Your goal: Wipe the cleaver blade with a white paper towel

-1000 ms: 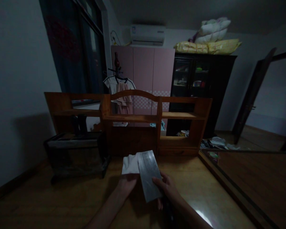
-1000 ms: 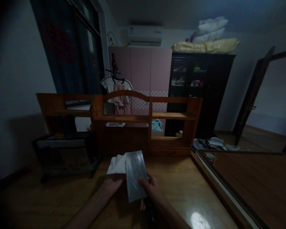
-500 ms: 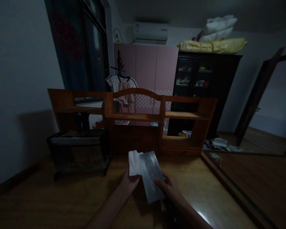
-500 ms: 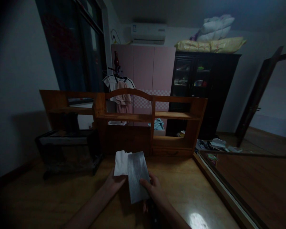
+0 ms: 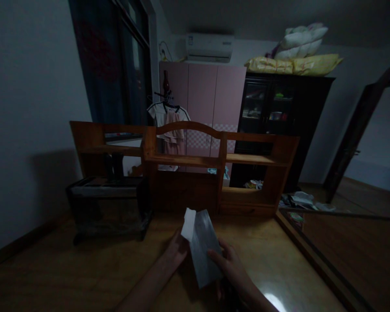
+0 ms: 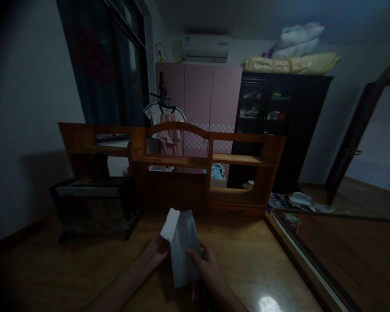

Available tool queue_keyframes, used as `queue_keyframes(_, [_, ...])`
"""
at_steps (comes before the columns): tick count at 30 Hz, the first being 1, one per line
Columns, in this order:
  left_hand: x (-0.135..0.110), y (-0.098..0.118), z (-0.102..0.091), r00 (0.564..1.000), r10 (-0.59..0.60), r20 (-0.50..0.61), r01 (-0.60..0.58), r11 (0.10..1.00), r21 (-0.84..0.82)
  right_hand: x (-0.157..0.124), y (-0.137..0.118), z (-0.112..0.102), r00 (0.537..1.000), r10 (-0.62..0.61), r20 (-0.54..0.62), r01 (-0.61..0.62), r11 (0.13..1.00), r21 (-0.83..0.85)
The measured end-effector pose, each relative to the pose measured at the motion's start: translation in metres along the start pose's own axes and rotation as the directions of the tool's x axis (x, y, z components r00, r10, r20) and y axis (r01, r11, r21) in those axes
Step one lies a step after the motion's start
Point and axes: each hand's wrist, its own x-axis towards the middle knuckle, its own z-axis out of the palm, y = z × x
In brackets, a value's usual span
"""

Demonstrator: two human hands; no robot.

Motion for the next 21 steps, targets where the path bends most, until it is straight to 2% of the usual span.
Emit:
queue_keyframes(4, [0.010, 0.008, 0.021, 0.986, -0.143, 0.091, 0.158, 0.967, -0.199, 0.000, 0.005, -0.002, 0.999, -0.042, -0.030, 0.041, 0.999, -0.035])
queue_keyframes(7, [0.012, 0.011, 0.024, 0.982, -0.153, 0.106, 0.173, 0.960, -0.220, 0.001, 0.009, -0.004, 0.998, -0.063, -0.025, 0.062, 0.998, -0.014])
queue_keyframes(10, [0.011, 0.010, 0.021, 0.996, -0.014, -0.092, 0.008, 0.998, -0.065, 0.003, 0.013, -0.004, 0.998, -0.054, -0.030, 0.054, 0.998, 0.014])
queue_keyframes(11, [0.011, 0.010, 0.019, 0.981, 0.070, -0.182, -0.067, 0.997, 0.024, 0.003, 0.013, -0.004, 0.998, -0.054, -0.032, 0.054, 0.998, 0.020])
queue_keyframes(13, [0.011, 0.012, 0.017, 0.917, 0.244, -0.314, -0.176, 0.957, 0.230, 0.005, 0.013, -0.004, 0.998, -0.053, -0.045, 0.054, 0.998, 0.033])
queue_keyframes(14, [0.011, 0.013, 0.015, 0.894, 0.300, -0.333, -0.200, 0.932, 0.303, 0.005, 0.012, -0.003, 0.998, -0.052, -0.047, 0.055, 0.997, 0.046])
queue_keyframes(15, [0.012, 0.015, 0.015, 0.888, 0.316, -0.333, -0.205, 0.922, 0.329, 0.006, 0.012, -0.004, 0.998, -0.050, -0.046, 0.053, 0.997, 0.064])
queue_keyframes(17, [0.013, 0.018, 0.015, 0.930, 0.235, -0.282, -0.169, 0.956, 0.239, 0.006, 0.012, -0.004, 0.998, -0.047, -0.049, 0.052, 0.993, 0.106])
queue_keyframes(19, [0.013, 0.020, 0.016, 0.981, 0.075, -0.182, -0.066, 0.996, 0.053, 0.005, 0.013, -0.003, 0.998, -0.036, -0.051, 0.042, 0.990, 0.138])
queue_keyframes(21, [0.011, 0.022, 0.018, 0.996, -0.044, -0.073, 0.038, 0.995, -0.088, 0.003, 0.013, -0.002, 0.998, -0.011, -0.056, 0.020, 0.987, 0.159])
